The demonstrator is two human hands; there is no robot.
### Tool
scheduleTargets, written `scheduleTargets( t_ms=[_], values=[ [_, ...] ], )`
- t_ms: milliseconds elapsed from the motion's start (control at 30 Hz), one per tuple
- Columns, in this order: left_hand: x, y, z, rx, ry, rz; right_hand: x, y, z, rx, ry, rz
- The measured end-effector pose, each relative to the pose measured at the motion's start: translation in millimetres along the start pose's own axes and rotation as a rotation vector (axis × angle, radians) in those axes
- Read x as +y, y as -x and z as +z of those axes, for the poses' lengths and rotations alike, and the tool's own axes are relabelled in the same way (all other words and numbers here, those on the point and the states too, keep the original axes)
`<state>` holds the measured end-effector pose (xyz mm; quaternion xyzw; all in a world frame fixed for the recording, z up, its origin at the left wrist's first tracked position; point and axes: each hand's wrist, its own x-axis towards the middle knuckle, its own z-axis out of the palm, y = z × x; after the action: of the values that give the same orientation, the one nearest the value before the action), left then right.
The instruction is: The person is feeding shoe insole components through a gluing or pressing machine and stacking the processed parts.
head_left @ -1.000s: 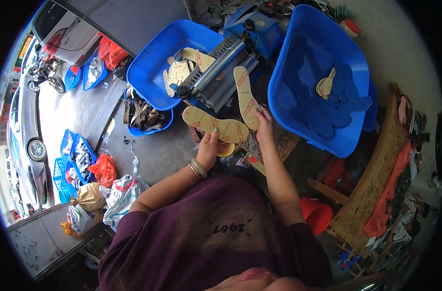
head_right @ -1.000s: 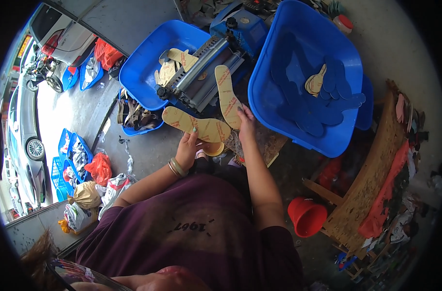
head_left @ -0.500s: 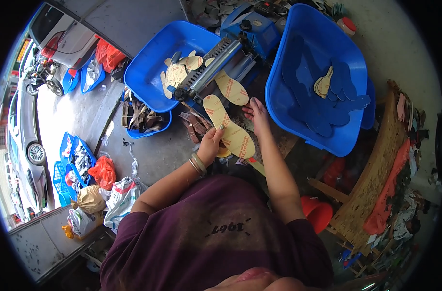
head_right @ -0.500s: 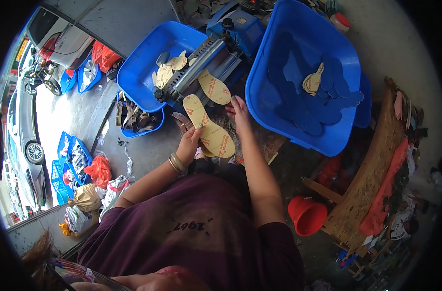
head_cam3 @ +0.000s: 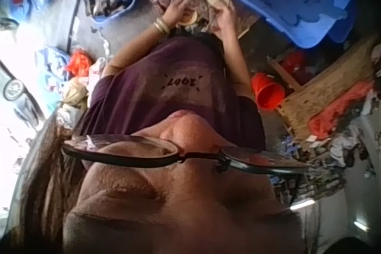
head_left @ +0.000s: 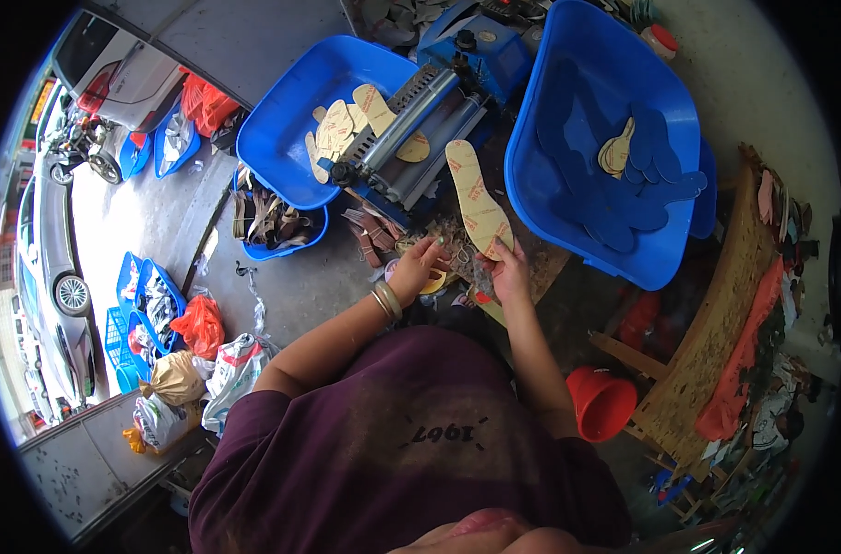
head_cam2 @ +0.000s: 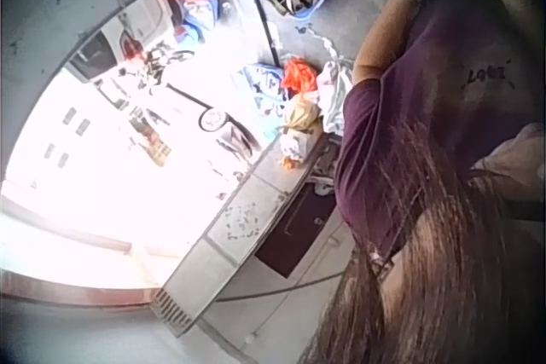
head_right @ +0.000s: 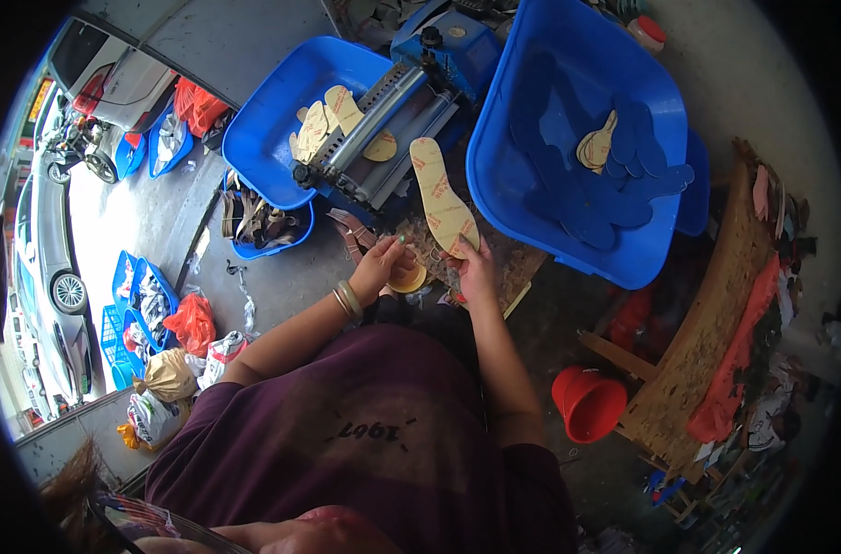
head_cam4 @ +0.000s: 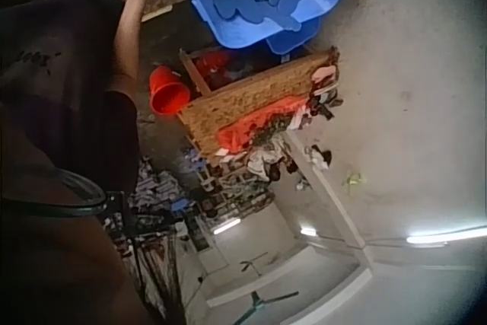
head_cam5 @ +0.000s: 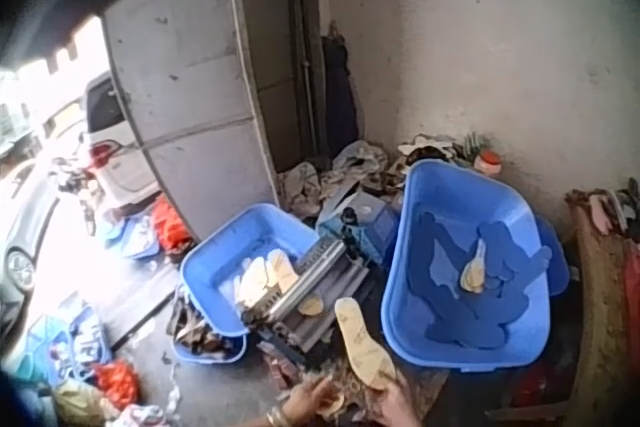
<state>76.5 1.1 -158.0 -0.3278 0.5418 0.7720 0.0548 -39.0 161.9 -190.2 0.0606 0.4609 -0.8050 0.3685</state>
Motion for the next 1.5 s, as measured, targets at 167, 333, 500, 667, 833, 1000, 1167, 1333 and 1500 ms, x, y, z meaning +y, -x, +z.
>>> scheduleTargets(
  t_ms=[167, 333, 500, 667, 833, 1000, 1167, 1333, 1500],
  values=[
    [-21, 11, -17, 0.027, 0.075, -0.020, -5, -48, -2, -0.025, 0.085, 0.015],
    [-19, 20, -21, 0.030, 0.062, -0.026, -8, -99, 12, 0.002, 0.126, 0.010],
    [-18, 17, -15, -0.040, 0.078, -0.037, 0, -107, 40, 0.093, -0.039, -0.009],
    [-16, 12, -13, -0.025, 0.105, -0.036, -12, -17, 63, -0.201, 0.388, -0.026],
    [-18, 10, -4, -0.041, 0.003, -0.039, -164, -9, -7, 0.177, 1.141, -0.649],
    [-15, 13, 15, -0.231, 0.000, -0.052, -236, -51, -180, 0.747, 1.862, 0.006],
    [11, 27, 30, -0.396, -0.008, -0.065, -222, -55, -204, 0.454, 1.305, 0.053],
    [38, 33, 67, -0.609, -0.006, -0.001, -191, -66, -170, 0.459, 1.670, -0.239],
    [46, 32, 103, -0.648, -0.092, -0.023, -198, -82, -176, 0.604, 1.485, 0.298]
  ],
)
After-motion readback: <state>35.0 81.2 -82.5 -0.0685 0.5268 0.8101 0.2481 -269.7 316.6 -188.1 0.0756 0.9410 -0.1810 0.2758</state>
